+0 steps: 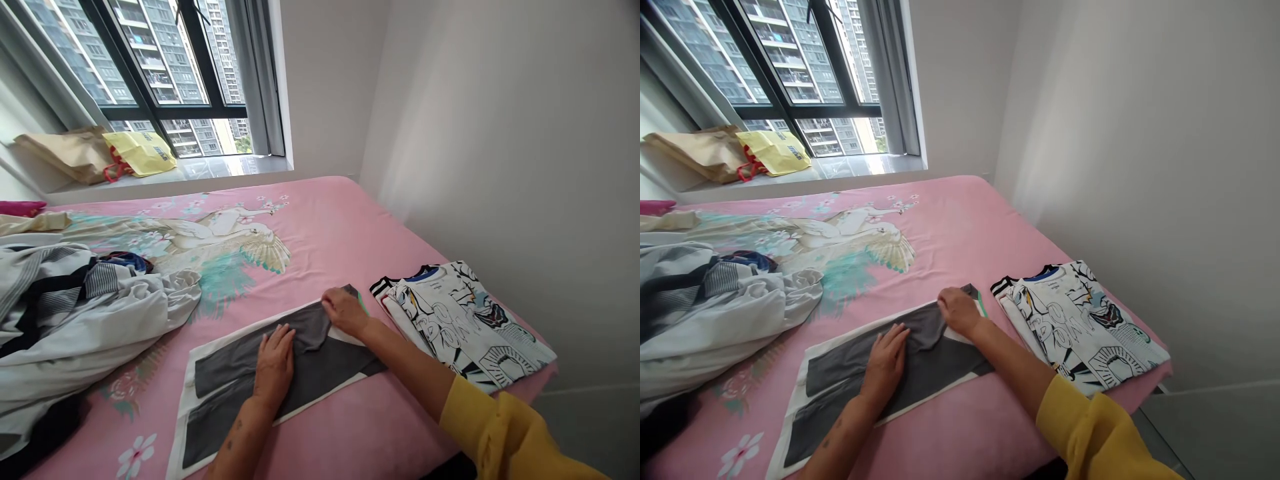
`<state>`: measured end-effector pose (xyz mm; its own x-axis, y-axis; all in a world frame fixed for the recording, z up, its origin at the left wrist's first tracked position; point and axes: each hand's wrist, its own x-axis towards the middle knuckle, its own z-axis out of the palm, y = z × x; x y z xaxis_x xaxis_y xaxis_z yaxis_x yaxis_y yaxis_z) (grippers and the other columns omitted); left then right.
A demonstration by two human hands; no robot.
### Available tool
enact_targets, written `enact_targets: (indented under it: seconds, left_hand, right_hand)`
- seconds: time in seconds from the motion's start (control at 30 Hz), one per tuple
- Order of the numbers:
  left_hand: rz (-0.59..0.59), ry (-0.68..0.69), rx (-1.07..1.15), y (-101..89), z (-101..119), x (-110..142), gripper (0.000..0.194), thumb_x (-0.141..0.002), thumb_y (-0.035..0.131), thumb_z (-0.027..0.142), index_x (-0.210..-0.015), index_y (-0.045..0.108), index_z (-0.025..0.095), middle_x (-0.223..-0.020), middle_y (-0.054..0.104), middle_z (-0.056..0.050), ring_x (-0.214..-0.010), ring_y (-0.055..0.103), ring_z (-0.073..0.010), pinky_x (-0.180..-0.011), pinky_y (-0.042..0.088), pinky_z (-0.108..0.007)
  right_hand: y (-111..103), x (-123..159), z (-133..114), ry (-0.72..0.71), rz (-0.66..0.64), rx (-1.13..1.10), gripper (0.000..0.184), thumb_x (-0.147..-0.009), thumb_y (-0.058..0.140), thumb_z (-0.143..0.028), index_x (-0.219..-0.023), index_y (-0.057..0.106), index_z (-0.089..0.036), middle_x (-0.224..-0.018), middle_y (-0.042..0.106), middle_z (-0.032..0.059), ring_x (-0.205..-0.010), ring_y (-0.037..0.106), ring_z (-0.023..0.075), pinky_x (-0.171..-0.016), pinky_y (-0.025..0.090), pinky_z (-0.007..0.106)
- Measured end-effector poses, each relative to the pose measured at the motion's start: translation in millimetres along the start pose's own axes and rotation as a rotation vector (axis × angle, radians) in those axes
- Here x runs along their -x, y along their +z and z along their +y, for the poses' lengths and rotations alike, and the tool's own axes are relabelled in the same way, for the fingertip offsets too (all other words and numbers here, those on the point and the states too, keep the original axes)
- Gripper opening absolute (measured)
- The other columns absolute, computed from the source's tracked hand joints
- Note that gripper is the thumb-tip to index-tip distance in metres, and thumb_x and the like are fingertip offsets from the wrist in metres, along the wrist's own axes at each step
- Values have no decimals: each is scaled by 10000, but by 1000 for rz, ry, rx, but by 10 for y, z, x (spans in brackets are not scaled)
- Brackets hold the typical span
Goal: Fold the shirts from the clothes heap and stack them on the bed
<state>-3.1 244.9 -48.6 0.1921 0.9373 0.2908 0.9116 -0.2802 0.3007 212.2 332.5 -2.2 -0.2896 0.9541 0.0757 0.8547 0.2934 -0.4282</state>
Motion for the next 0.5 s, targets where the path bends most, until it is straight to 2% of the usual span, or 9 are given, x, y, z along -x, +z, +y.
enact_targets:
  seconds: [0.07,0.1,0.17,0.23,0.4,0.5]
  left_hand:
    - [-76,-91,-83,-86,-165,23,386,-919,358,273,-1249,544,203,-1371,496,-89,-1305,400,-239,-1083,241,-553]
    - [-118,-131,-120,-135,-233,35,406,-913,376,318,-1281,515,218,-1406,453,-86,-1324,369,-258,-1075,214,-593]
    - [-195,-178,-174,-227,-332,64,460,-905,379,398,-1330,462,245,-1463,365,-74,-1358,302,-278,-1058,175,-642]
    - [-256,-182,-203,-287,-386,97,492,-909,343,439,-1363,417,265,-1496,297,-57,-1382,247,-270,-1062,149,-643]
    - [-324,-155,-235,-287,-435,162,537,-905,308,492,-1413,320,317,-1526,209,-28,-1405,175,-253,-1084,92,-615]
    - [-333,-166,-228,-287,-480,163,567,-891,307,541,-1419,297,334,-1531,188,-19,-1410,152,-261,-1076,58,-632]
  right_hand:
    - [76,30,-47,-147,-40,44,206,-911,420,-282,-974,607,-223,-1049,631,21,-1020,533,124,-920,349,216]
    - [103,13,-29,-167,-43,74,223,-913,408,-265,-984,613,-211,-1053,631,33,-1020,531,135,-927,347,235]
    - [131,-74,67,-106,-21,124,265,-915,379,-236,-1043,607,-187,-1094,620,72,-1057,512,176,-946,337,300]
    - [134,-199,192,-50,-22,158,288,-905,383,-229,-1097,592,-184,-1123,610,98,-1085,494,216,-947,330,361]
    - [118,-441,398,-32,-103,249,155,-807,532,-225,-913,643,-209,-1040,630,92,-1035,510,244,-960,305,424]
    - [97,-464,391,-10,-74,277,142,-820,523,-224,-899,638,-199,-1037,627,101,-1046,505,254,-1002,253,477]
